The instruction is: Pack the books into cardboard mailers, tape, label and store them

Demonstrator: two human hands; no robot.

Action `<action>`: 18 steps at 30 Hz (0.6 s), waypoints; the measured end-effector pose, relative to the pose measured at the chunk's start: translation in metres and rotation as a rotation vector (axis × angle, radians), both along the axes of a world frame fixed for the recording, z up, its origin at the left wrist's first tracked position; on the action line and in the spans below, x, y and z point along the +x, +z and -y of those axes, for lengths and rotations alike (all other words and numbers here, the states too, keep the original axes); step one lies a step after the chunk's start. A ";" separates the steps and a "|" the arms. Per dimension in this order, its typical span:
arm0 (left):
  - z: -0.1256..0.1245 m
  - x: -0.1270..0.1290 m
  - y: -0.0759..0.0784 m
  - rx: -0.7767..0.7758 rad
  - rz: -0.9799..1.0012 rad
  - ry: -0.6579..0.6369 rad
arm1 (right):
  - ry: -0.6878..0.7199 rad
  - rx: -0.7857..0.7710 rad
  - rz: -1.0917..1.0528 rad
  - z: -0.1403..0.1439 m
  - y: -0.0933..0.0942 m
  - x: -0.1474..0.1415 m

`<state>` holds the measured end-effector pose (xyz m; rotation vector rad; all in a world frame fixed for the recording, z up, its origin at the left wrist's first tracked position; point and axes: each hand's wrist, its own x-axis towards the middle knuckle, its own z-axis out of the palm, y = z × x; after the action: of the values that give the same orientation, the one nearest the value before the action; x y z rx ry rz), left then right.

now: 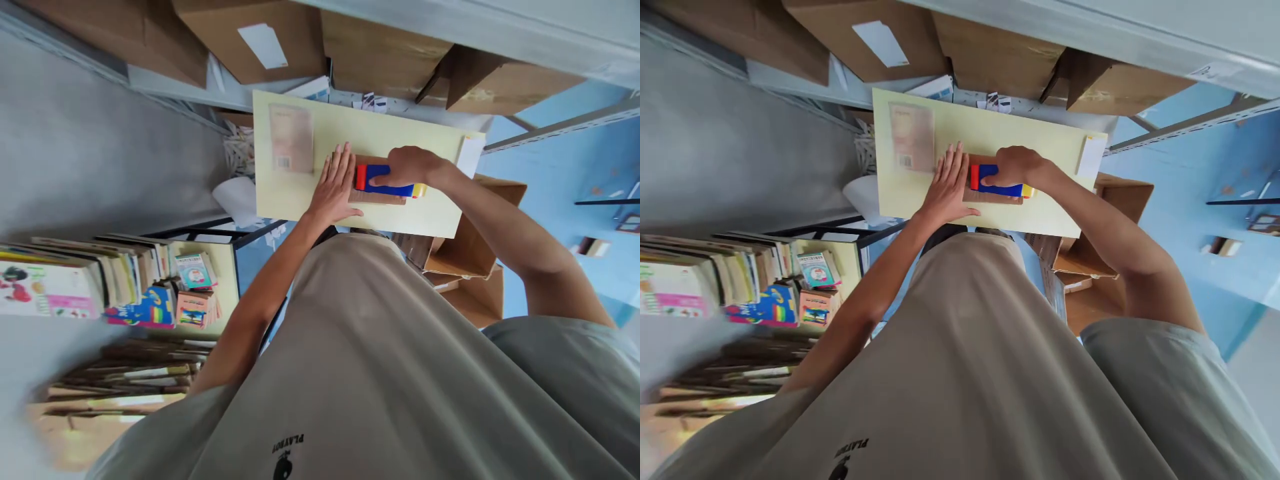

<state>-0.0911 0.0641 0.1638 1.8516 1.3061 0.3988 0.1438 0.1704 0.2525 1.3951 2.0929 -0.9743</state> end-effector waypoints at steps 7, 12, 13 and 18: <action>-0.002 0.011 -0.006 -0.007 -0.094 0.045 | 0.015 -0.010 -0.082 -0.001 -0.002 0.027; -0.002 0.012 0.008 -0.045 -0.047 0.108 | 0.010 -0.128 0.150 0.007 0.057 0.128; -0.002 0.013 0.010 -0.055 -0.038 0.120 | 0.009 -0.151 0.205 0.010 0.068 0.148; -0.002 0.014 0.009 -0.071 -0.067 0.120 | -0.049 -0.162 0.253 0.020 0.059 0.188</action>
<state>-0.0769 0.0664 0.1733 1.7465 1.4628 0.3516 0.3315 0.1506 0.3113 1.4114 1.7648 -0.9110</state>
